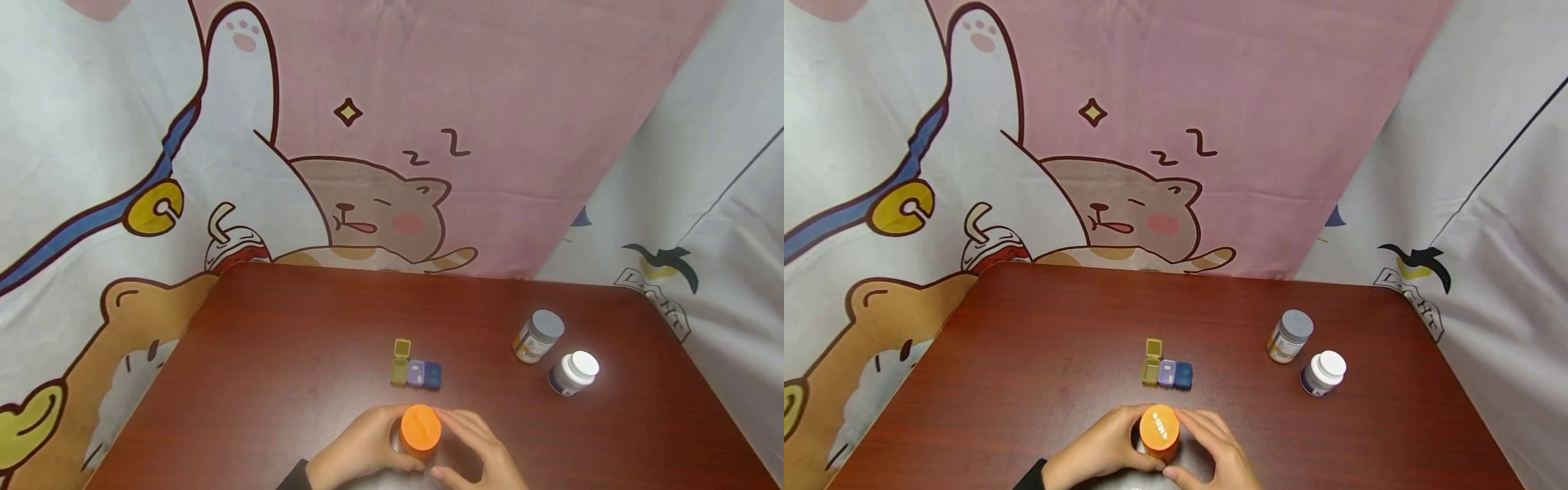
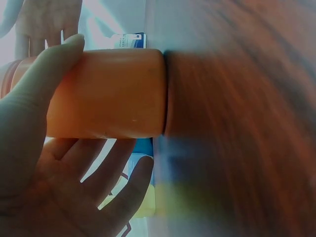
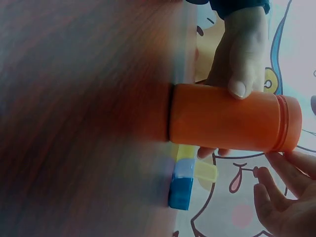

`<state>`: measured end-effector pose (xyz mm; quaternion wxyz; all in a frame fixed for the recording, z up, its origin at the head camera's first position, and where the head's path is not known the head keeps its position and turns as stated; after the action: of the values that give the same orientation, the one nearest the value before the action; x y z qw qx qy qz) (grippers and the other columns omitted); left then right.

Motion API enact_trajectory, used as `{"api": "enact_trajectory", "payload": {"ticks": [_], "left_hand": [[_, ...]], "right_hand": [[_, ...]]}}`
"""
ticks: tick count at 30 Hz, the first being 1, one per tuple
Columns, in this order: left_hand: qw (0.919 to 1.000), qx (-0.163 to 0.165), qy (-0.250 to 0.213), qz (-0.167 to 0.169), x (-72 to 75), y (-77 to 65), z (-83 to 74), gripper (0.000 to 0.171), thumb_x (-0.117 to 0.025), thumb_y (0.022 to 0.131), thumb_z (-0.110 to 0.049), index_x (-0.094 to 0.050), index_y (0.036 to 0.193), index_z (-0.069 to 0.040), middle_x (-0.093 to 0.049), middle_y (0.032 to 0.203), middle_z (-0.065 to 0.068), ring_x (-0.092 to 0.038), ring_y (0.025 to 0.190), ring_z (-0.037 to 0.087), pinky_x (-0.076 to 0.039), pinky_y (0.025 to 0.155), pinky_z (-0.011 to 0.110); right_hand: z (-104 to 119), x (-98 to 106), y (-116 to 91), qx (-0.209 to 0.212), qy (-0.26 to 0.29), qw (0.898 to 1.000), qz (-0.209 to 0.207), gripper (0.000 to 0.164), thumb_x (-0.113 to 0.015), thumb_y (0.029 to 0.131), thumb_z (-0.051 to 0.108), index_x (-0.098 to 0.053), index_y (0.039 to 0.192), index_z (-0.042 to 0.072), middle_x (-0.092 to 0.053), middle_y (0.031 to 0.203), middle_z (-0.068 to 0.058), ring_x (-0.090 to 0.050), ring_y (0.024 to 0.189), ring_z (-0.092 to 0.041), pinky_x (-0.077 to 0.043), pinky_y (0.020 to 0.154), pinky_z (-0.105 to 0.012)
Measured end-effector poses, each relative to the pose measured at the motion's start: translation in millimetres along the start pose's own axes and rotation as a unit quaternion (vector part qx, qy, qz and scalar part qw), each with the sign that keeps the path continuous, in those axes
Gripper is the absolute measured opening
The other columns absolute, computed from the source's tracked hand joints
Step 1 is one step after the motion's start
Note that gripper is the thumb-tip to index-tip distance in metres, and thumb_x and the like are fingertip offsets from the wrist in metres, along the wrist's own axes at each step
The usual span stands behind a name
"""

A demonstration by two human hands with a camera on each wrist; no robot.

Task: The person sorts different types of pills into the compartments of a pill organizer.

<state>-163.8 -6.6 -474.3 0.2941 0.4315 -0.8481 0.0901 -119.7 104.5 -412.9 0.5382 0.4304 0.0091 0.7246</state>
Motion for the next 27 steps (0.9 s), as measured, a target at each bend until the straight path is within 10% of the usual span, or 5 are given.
{"api": "enact_trajectory", "payload": {"ticks": [27], "left_hand": [[0.9986, 0.032, 0.042, -0.006, 1.6, -1.8, 4.3, 0.059, -0.074, 0.062, -0.045, -0.054, 0.116, -0.032, -0.056, 0.106, -0.021, -0.052, 0.095, 0.001, -0.043, 0.082, 0.031]], "right_hand": [[5, -15, 27, -0.001, -0.007, 1.0, -0.025, 0.065, -0.077, 0.066, 0.035, -0.052, 0.122, 0.016, -0.049, 0.111, 0.002, -0.043, 0.102, -0.014, -0.037, 0.084, -0.026]]}}
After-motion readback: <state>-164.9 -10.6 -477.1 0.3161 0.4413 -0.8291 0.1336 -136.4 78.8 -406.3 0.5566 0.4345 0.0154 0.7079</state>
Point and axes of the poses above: each hand's wrist, its own y-axis towards the middle knuckle, its own x-axis out of the back of the hand, z = x × y, the point moved 10 cm from there along y, towards the middle knuckle
